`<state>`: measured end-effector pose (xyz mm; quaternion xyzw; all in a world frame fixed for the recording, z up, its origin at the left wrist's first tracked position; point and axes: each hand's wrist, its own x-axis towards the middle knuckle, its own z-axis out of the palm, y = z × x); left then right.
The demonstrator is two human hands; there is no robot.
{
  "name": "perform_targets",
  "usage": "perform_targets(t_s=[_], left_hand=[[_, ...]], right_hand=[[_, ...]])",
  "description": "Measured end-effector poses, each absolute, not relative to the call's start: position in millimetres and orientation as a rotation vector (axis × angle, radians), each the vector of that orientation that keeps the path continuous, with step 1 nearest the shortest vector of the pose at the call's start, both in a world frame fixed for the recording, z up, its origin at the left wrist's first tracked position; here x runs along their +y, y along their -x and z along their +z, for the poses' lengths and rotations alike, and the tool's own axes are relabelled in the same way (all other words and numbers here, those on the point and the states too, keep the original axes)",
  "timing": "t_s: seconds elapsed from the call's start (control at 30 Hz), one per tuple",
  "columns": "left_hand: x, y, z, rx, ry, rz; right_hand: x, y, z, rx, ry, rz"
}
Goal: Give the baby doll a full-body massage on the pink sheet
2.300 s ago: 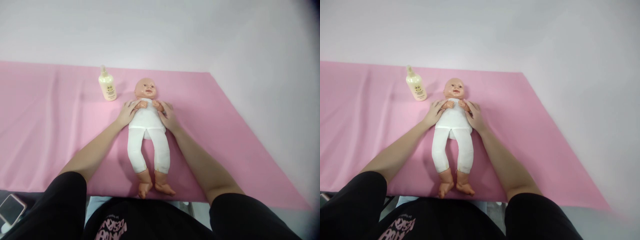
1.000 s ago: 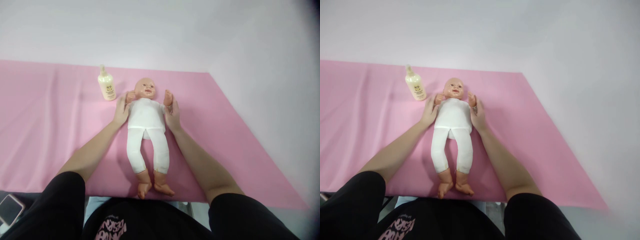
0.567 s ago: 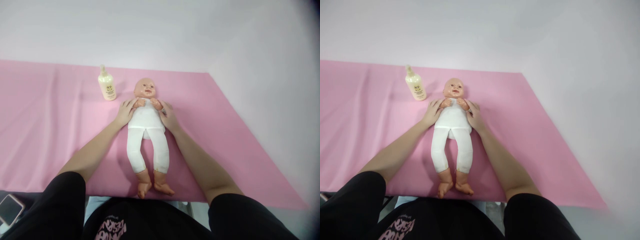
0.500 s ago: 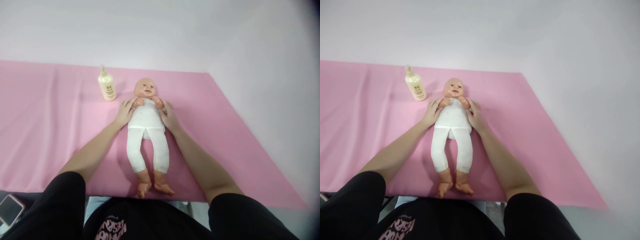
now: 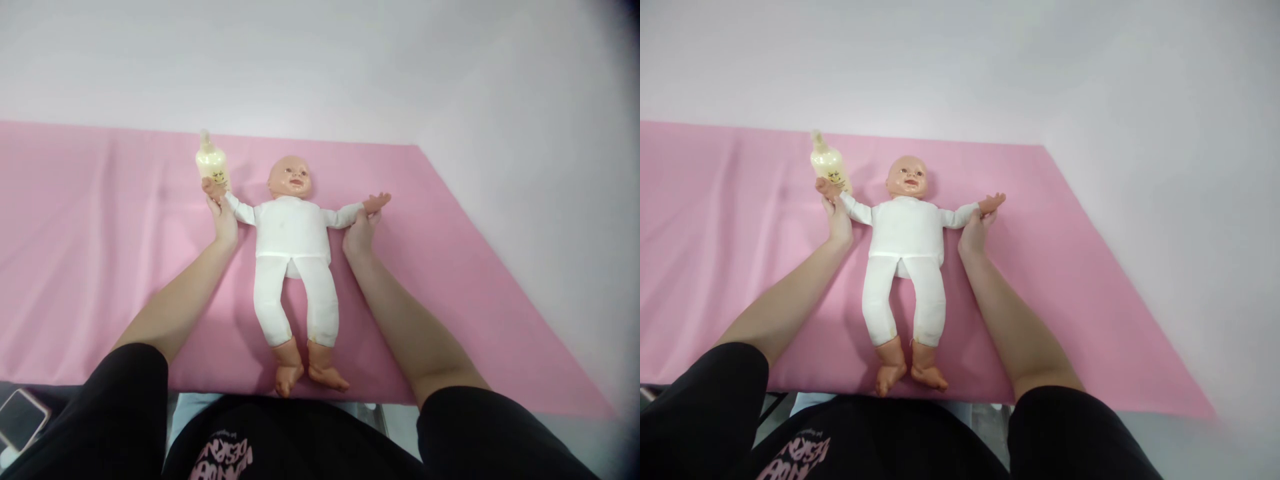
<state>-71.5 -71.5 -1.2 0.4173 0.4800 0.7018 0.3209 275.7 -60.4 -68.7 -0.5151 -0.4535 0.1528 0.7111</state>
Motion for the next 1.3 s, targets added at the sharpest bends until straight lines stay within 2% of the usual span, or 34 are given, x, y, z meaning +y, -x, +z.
perform_targets(t_s=[0.1,0.27,0.47,0.77,0.9,1.0,1.17,1.3], left_hand=[[-70.8,71.6,-0.9,1.262,-1.005,1.881],[-71.3,71.3,-2.8,1.202,-1.264,1.855],[-79.6,67.8,-2.8,1.143,-1.917,1.608],[-88.6,54.1,5.9,1.223,-2.354,1.142],[-90.7,54.9,7.6,1.226,-2.302,1.203],[-91.3,57.3,7.6,1.182,-2.128,1.409],[-81.4,65.3,2.9,1.192,-1.567,1.788],[-65.8,76.2,-4.4,1.238,-1.049,1.868]], right_hand=[[-57.0,-278.4,-74.1,-1.002,1.133,0.332],[-84.4,-258.3,-31.7,-1.260,1.016,0.254],[-111.3,-231.9,-2.5,-1.595,0.967,0.405],[-120.1,-225.8,4.4,-1.901,1.087,0.278],[-118.2,-225.8,-0.2,-1.867,1.095,0.264],[-115.2,-227.3,-3.8,-1.738,1.096,0.289],[-105.3,-237.3,-6.0,-1.482,1.036,0.269],[-87.7,-257.1,-27.5,-1.321,1.086,0.223]])
